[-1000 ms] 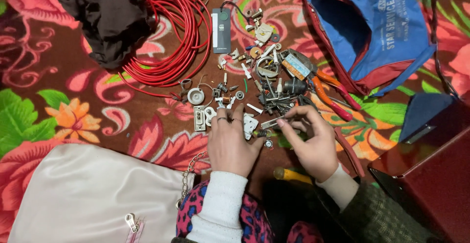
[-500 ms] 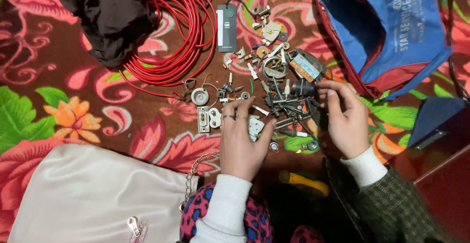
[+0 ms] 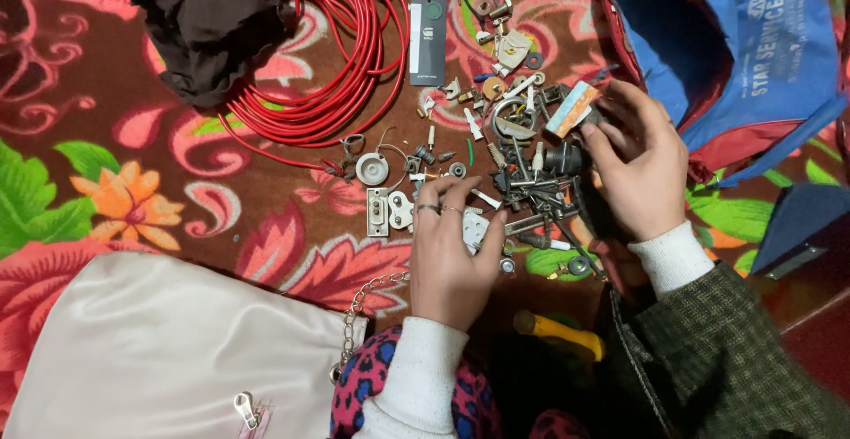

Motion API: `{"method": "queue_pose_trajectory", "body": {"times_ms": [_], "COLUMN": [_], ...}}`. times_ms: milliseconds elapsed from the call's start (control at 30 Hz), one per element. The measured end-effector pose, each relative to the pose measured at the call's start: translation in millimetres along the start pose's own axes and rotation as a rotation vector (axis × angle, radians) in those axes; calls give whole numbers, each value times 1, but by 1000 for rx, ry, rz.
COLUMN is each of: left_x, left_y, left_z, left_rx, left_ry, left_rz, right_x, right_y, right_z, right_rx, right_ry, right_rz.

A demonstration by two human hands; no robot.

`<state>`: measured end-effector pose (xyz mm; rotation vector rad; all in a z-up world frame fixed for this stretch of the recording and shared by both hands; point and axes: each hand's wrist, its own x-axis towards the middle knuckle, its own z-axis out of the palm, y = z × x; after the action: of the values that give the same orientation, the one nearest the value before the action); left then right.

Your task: The person assembles a white electrical socket by inserting and tightening metal screws into its terminals. They then handle a black electrical plug, manipulating its internal wires and components.

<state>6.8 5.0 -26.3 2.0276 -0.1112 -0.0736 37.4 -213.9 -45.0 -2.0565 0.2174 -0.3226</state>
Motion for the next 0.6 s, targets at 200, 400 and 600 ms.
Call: {"method": "queue_pose_trajectory", "body": {"times_ms": [200, 400, 600], "left_x": [0, -5, -8], "left_y": [4, 3, 6], "left_z": [-4, 0, -3], "left_rx": [2, 54, 36], "left_ry": [-18, -48, -44], "left_rz": [-13, -27, -7], "right_x": [-21, -23, -24], "right_y": [-7, 10, 4], "right_z": [-13, -13, -22], "right_rx": [-33, -124, -347], "right_ry": [-61, -121, -277], "right_rz": [23, -8, -48]}}
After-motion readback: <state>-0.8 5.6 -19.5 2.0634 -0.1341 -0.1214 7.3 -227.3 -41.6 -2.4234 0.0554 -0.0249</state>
